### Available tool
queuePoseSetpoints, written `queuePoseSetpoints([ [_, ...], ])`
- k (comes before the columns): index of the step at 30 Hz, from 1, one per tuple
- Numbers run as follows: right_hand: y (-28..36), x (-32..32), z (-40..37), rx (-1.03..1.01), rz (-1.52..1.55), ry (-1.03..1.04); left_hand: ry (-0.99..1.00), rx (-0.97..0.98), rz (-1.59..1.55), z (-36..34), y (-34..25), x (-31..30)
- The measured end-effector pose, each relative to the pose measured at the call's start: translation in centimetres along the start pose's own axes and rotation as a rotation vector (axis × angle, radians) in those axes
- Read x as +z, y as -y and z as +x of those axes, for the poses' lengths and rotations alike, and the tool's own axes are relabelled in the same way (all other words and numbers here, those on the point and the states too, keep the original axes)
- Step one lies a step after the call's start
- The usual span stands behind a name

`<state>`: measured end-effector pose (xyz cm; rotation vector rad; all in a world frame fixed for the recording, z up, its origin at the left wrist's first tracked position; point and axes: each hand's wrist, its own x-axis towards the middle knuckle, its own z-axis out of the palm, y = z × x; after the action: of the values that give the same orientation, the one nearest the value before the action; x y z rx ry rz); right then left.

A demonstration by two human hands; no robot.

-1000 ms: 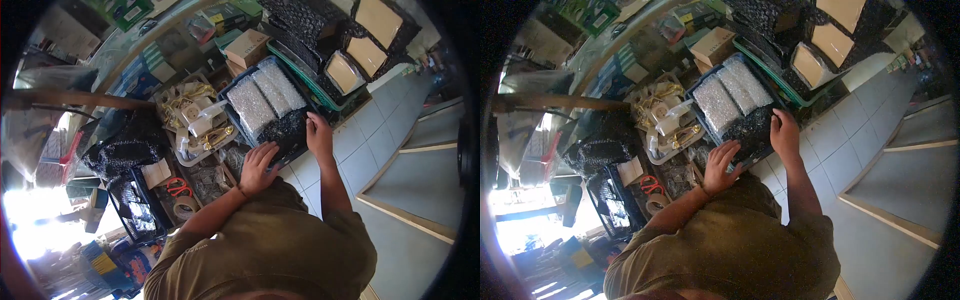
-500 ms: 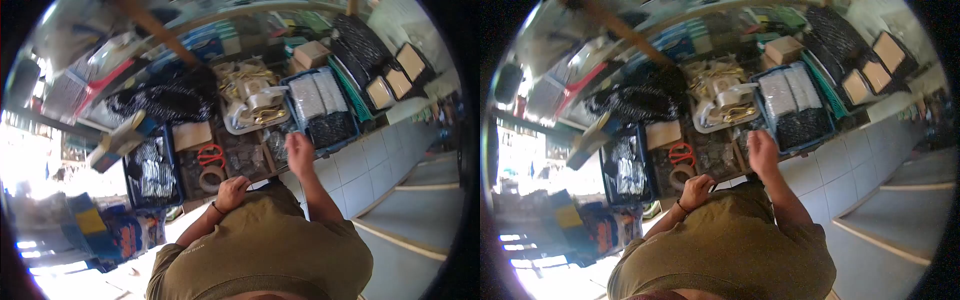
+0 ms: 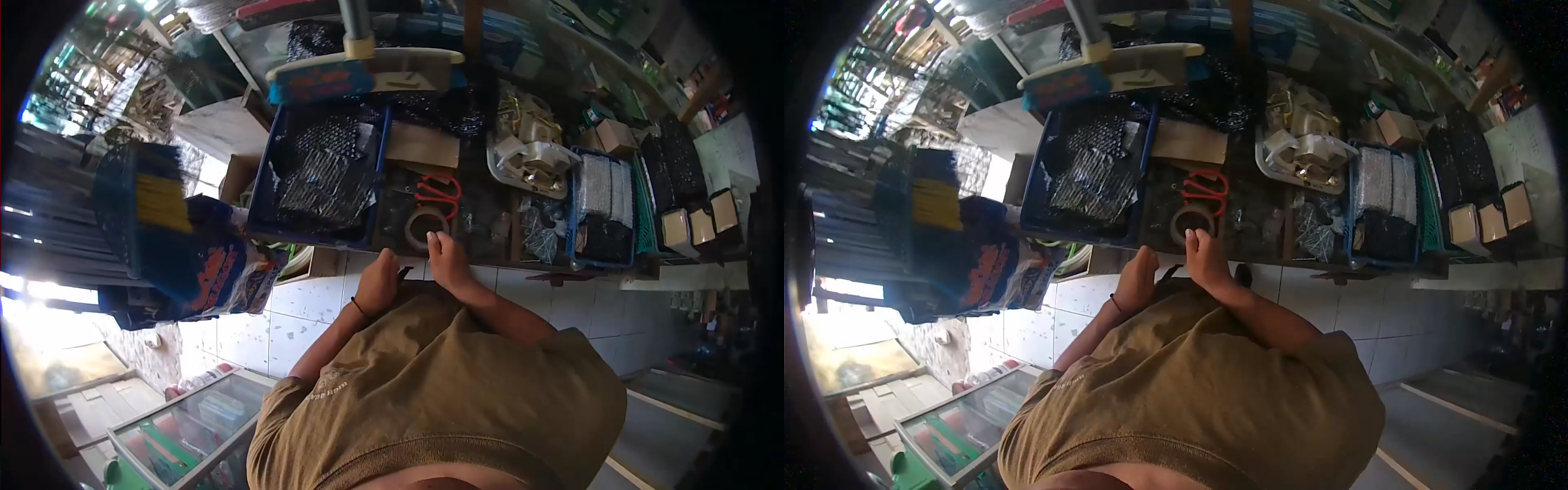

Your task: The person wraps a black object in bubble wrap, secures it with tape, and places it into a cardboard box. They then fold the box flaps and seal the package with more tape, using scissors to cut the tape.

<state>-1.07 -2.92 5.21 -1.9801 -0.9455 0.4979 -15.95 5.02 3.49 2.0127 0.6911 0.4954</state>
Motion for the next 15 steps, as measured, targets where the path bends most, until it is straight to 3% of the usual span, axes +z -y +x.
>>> queuePoseSetpoints([
  [2,-2.2,2.4,0.3,-0.031,0.05,-0.029,0.013,-0.048,0.005,-0.7,0.7,-1.1],
  [6,-0.8,3.0,1.7,-0.146,0.183,-0.095,-0.007,-0.023,-0.086,-2.1,3.2,-2.0],
  [8,-1.3,3.0,2.7,-0.158,0.113,-0.069,-0.013,-0.034,-0.148,-2.9,4.1,-2.1],
  [12,-2.5,2.0,4.4,-0.023,0.071,-0.108,-0.047,-0.115,-0.126,-3.9,4.8,-2.3],
  [15,-4.3,0.5,5.4,0.031,-0.198,-0.211,-0.043,-0.178,-0.125,-4.2,4.9,-1.5],
])
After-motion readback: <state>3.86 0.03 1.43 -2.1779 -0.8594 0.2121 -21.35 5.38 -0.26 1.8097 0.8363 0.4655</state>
